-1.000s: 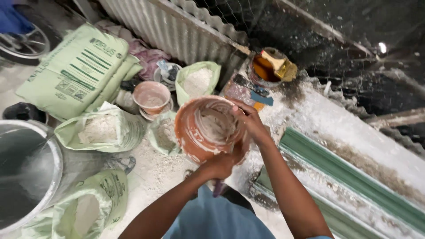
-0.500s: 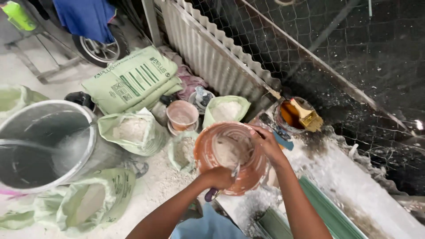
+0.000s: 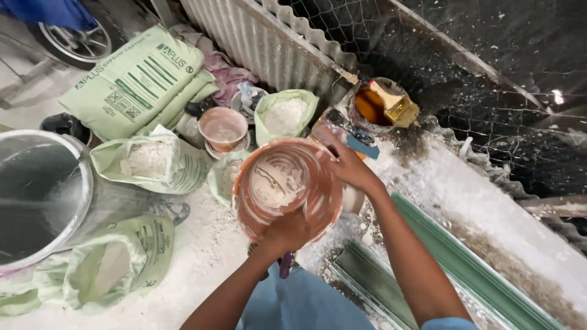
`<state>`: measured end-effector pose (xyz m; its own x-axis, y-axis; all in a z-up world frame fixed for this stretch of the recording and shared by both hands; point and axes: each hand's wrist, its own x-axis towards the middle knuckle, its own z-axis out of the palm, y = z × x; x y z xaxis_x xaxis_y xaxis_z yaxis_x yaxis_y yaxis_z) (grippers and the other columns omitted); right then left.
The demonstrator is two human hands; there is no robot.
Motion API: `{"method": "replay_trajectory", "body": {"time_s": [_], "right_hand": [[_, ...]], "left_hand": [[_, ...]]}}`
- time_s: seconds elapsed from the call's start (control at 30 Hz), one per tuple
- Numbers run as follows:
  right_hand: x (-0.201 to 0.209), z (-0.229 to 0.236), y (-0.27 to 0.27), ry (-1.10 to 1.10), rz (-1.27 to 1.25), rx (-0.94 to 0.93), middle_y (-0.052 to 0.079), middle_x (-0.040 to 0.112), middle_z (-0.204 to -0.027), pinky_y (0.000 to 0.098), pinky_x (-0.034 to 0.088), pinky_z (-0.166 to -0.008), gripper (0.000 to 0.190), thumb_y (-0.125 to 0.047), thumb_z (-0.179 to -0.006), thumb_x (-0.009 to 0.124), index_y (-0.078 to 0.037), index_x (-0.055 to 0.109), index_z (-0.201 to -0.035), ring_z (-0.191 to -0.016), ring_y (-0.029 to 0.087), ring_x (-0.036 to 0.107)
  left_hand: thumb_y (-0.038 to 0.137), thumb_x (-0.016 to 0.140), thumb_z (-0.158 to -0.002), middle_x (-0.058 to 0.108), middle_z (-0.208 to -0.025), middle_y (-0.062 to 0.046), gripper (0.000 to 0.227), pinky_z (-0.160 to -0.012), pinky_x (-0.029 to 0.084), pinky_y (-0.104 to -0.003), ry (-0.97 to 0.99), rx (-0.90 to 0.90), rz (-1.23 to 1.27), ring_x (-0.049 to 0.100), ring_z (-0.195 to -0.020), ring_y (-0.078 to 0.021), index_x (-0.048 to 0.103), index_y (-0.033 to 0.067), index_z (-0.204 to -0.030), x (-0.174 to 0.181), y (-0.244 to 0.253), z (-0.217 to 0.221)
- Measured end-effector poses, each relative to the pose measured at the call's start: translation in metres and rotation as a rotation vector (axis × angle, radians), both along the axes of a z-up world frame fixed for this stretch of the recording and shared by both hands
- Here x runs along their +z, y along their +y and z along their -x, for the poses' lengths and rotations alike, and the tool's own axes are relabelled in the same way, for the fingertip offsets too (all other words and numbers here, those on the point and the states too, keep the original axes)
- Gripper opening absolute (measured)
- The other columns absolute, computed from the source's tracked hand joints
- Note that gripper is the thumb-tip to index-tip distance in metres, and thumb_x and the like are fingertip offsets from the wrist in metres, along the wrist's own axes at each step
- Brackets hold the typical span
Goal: Cleaning a bowl with a scraper and then applying a release agent with a brush to prepare it for casting.
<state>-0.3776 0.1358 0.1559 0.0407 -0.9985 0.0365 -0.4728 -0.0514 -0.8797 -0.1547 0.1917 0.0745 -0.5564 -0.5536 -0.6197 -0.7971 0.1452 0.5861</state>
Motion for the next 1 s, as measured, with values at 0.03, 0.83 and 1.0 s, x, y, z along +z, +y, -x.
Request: {"method": "replay_trajectory", "body": {"time_s": [0.03,0.83,1.0], "right_hand": [[-0.011,0.007,-0.003,0.007,0.002,0.117,0.031,0.064,-0.124,0.0540,0.046,-0.105,0.054,-0.023,-0.098,0.065,-0.009,0.050,-0.148,-0.120,0.046,0.060],[-0.046,-0.023,0.016,-0.575,-0.110,-0.063,0.008,0.063,-0.137,0.0461,0.037,-0.116,0.041,-0.032,-0.106,0.055,-0.011,0.062,-0.141,-0.128,0.022,0.055],[-0.056,0.004,0.009,-0.489,-0.178,-0.086,0.009,0.067,-0.131,0.0478,0.039,-0.115,0.043,-0.036,-0.107,0.055,-0.009,0.065,-0.139,-0.125,0.023,0.058]], "left_hand": [[0.044,0.040,-0.097,0.070,-0.112,-0.031,0.059,-0.091,0.056,-0.061,0.016,-0.043,0.016,0.068,-0.111,-0.0499,0.053,-0.0049,-0.128,0.000,-0.004,0.002],[0.011,0.054,-0.090,0.062,-0.115,-0.034,0.037,-0.104,0.045,-0.060,0.560,-0.026,-0.022,0.059,-0.112,-0.0489,0.059,-0.0165,-0.115,0.083,-0.019,0.002],[0.018,0.044,-0.090,0.075,-0.105,-0.027,0.040,-0.090,0.058,-0.060,-0.096,-0.100,0.163,0.072,-0.110,-0.0421,0.074,-0.0028,-0.105,0.063,-0.076,-0.008]]}}
